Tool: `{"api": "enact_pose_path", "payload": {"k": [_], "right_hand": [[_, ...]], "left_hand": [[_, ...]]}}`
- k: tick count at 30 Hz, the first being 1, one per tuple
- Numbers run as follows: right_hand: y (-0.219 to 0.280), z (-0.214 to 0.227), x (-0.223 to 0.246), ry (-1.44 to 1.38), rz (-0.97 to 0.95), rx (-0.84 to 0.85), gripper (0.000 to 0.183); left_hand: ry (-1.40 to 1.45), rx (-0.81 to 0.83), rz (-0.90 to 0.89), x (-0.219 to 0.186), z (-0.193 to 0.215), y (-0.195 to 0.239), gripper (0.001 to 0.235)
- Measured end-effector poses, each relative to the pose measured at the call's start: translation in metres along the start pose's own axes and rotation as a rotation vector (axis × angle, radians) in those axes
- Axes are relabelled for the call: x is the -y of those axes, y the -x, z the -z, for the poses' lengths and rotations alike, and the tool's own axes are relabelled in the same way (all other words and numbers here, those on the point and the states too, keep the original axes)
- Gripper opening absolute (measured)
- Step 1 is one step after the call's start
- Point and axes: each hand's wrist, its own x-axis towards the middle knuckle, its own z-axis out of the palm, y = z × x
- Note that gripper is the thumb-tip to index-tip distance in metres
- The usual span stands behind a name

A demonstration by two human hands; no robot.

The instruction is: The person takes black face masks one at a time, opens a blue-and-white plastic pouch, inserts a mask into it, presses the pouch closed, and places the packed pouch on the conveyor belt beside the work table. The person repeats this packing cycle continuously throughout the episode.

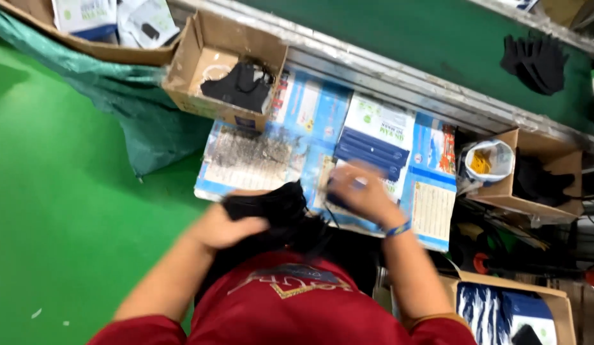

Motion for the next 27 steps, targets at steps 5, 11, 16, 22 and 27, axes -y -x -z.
{"api": "enact_pose_path", "payload": {"k": [5, 11, 16, 22, 27], "right_hand": [[0.014, 0.071, -0.114, 0.621, -0.033, -0.348, 0.029], [0.026, 0.034, -0.071, 0.811, -0.015, -0.210, 0.026], [0.022, 0.038, -0.066, 0.757, -0.038, -0.145, 0.019], [0.014, 0.041, -0.082, 0.899, -0.220, -0.031, 0.006], [-0.014, 0.038, -0.058, 0.922, -0.088, -0.307, 0.028]], "left_hand": [[-1.242, 0.106, 0.382, 0.008, 0.043, -0.070, 0.060], [-0.650, 0.575, -0.129, -0.035, -0.030, -0.109, 0.075], [-0.952, 0.805, -0.047, 0.051, -0.110, -0.158, 0.083], [-1.269, 0.876, 0.111, 0.034, -0.149, -0.152, 0.060], [-1.278, 0.867, 0.123, 0.027, -0.149, -0.153, 0.058]]}}
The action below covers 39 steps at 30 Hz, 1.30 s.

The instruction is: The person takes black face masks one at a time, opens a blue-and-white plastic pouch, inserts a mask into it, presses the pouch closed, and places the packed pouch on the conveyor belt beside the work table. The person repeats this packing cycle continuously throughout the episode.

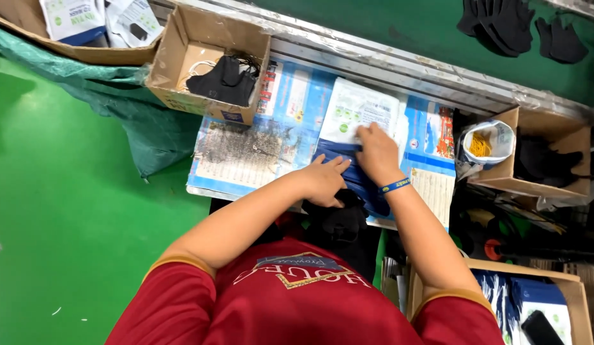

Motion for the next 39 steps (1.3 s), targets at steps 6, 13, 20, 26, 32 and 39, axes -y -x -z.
{"api": "enact_pose_path", "payload": {"k": [6, 13, 20, 26, 32, 39], "right_hand": [[-0.007, 0.033, 0.014, -0.443, -0.007, -0.143, 0.028], [0.005, 0.080, 0.003, -0.752, -0.239, -0.019, 0.024], [0.014, 0.089, 0.046, -0.550, -0.293, -0.071, 0.027], [0.044, 0.061, 0.091, -0.195, 0.035, -0.176, 0.058], [0.059, 0.056, 0.093, -0.259, -0.044, -0.249, 0.050], [0.106, 0.057, 0.118, -0.672, -0.038, 0.000, 0.044]], "left_hand": [[-0.090, -0.143, -0.034, 0.020, 0.029, 0.013, 0.059], [0.987, -0.533, -0.415, 0.040, 0.063, 0.052, 0.039], [0.550, -0.832, 0.033, 0.016, 0.057, 0.046, 0.027], [1.355, -0.774, -0.081, 0.024, 0.019, 0.043, 0.034], [2.299, -0.336, -0.534, -0.020, -0.035, 0.048, 0.042], [2.445, -0.225, -0.509, -0.022, -0.112, 0.047, 0.042]]}}
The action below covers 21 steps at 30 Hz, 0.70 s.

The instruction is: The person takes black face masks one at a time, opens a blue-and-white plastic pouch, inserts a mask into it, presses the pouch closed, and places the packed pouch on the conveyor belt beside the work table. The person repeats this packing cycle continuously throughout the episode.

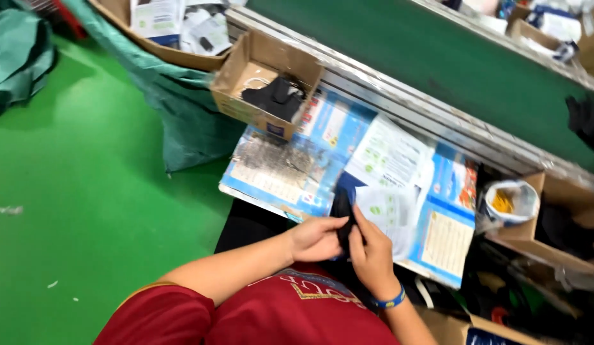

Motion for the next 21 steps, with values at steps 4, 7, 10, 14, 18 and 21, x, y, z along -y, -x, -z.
{"api": "enact_pose_path", "payload": {"k": [4, 7, 10, 14, 18, 21], "right_hand": [[0.012, -0.015, -0.010, -0.080, -0.131, -0.038, 0.045], [0.013, -0.016, -0.007, -0.185, -0.194, 0.016, 0.047], [0.006, -0.011, -0.003, -0.265, -0.089, -0.002, 0.045], [0.013, -0.003, -0.003, -0.267, -0.103, 0.206, 0.047], [-0.019, 0.047, 0.037, -0.293, 0.140, 0.293, 0.041], [-0.037, 0.067, 0.051, -0.065, 0.354, -0.010, 0.081]], "left_hand": [[0.056, -0.046, -0.046, 0.001, -0.020, 0.008, 0.040], [-0.442, -0.227, -0.081, -0.004, 0.003, 0.010, 0.039], [-1.016, -0.255, -0.059, -0.026, -0.005, 0.016, 0.035], [-0.861, -0.203, 0.096, -0.028, 0.026, 0.012, 0.038], [-1.775, -0.051, 0.313, -0.057, -0.049, 0.034, 0.038], [-2.017, 0.104, 0.189, -0.046, -0.077, 0.042, 0.027]]}}
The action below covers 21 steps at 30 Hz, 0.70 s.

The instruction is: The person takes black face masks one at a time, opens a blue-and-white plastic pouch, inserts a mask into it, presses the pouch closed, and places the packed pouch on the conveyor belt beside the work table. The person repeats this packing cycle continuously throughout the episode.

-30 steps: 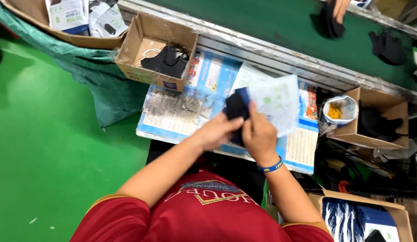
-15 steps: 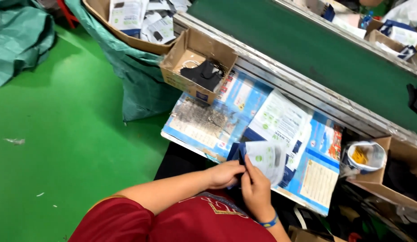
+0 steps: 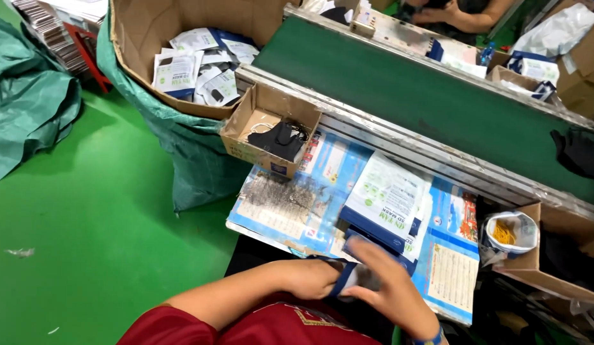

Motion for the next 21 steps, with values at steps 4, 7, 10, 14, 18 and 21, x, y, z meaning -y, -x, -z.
{"api": "enact_pose_path", "payload": {"k": [4, 7, 10, 14, 18, 21], "right_hand": [[0.029, -0.011, -0.040, -0.173, -0.454, 0.369, 0.050], [0.052, -0.014, -0.066, -0.327, -0.704, 0.322, 0.029], [0.061, -0.020, -0.069, -0.435, -0.761, 0.165, 0.018], [0.055, -0.029, -0.062, -0.392, -0.757, 0.056, 0.013], [0.049, -0.026, -0.048, -0.241, -0.570, -0.030, 0.014], [0.051, -0.017, -0.043, -0.281, -0.502, -0.091, 0.012]], "left_hand": [[0.208, -0.026, -0.125, 0.010, -0.016, -0.003, 0.026], [0.187, -0.243, -0.187, -0.016, 0.003, 0.008, 0.025], [0.063, -0.573, -0.222, -0.053, 0.037, 0.022, 0.030], [-0.036, -0.726, -0.240, -0.052, 0.045, 0.019, 0.052], [-0.139, -0.556, -0.061, -0.035, 0.032, 0.013, 0.016], [-0.131, -0.633, -0.165, -0.053, 0.048, 0.021, 0.015]]}}
